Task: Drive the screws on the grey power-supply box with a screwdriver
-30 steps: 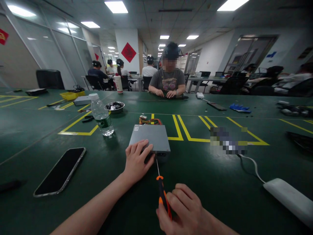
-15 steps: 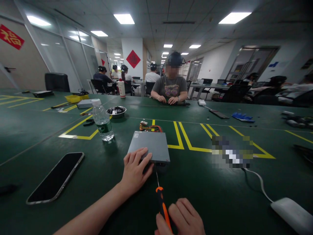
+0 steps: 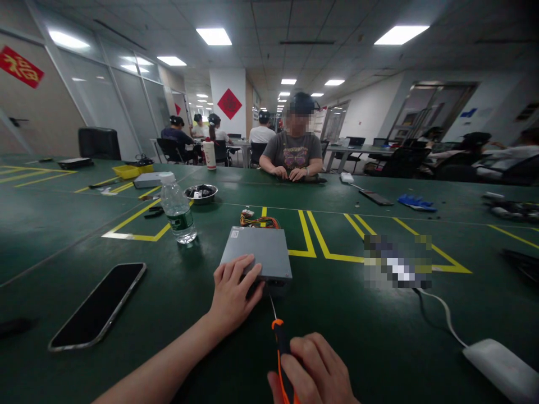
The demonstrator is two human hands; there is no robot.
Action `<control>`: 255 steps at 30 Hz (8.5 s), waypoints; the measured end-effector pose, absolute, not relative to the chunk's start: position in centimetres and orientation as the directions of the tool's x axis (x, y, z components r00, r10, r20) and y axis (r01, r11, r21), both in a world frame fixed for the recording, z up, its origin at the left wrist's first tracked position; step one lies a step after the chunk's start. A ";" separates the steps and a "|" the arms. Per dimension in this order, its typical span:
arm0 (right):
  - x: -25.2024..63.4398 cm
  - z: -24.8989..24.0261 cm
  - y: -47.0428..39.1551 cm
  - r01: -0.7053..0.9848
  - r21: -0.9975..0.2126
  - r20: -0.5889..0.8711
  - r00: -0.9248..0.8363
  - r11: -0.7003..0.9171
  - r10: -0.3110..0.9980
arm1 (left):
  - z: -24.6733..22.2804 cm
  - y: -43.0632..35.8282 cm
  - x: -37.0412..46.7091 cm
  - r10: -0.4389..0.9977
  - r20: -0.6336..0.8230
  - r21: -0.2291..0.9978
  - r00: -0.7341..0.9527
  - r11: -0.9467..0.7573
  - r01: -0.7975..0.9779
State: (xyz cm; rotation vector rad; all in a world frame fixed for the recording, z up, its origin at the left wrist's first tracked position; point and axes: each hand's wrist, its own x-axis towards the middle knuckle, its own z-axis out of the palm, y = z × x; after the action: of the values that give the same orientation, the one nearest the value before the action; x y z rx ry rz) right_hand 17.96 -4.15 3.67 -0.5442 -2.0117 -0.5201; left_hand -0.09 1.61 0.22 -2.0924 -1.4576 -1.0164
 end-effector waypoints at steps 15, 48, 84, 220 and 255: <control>19.6 -0.2 -5.2 0.563 0.093 0.799 -0.535 0.821 0.275 | 0.2 1.5 -0.2 0.650 0.730 0.071 0.212 -0.381 0.922; 18.8 2.2 -5.3 0.528 0.185 0.785 -0.587 0.829 0.199 | 0.2 1.5 -0.3 0.673 0.706 0.064 0.219 -0.369 0.927; 18.9 2.7 -5.3 0.421 0.189 0.698 -0.693 0.887 0.180 | 0.3 1.5 -0.2 0.665 0.716 0.073 0.213 -0.375 0.924; 22.9 2.3 -4.0 0.462 0.216 0.775 -0.617 0.860 0.137 | 0.8 1.6 0.1 0.663 0.695 0.044 0.278 -0.425 0.904; 22.1 3.1 -4.9 0.535 0.168 0.726 -0.636 0.828 0.264 | 0.6 1.7 0.0 0.662 0.697 0.046 0.275 -0.424 0.904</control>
State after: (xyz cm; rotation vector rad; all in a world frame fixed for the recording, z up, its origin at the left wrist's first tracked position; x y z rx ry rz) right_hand 22.05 -4.91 3.15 -0.5812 -2.2781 -0.4821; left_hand -0.02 1.68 0.56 -2.1907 -1.4211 -0.9293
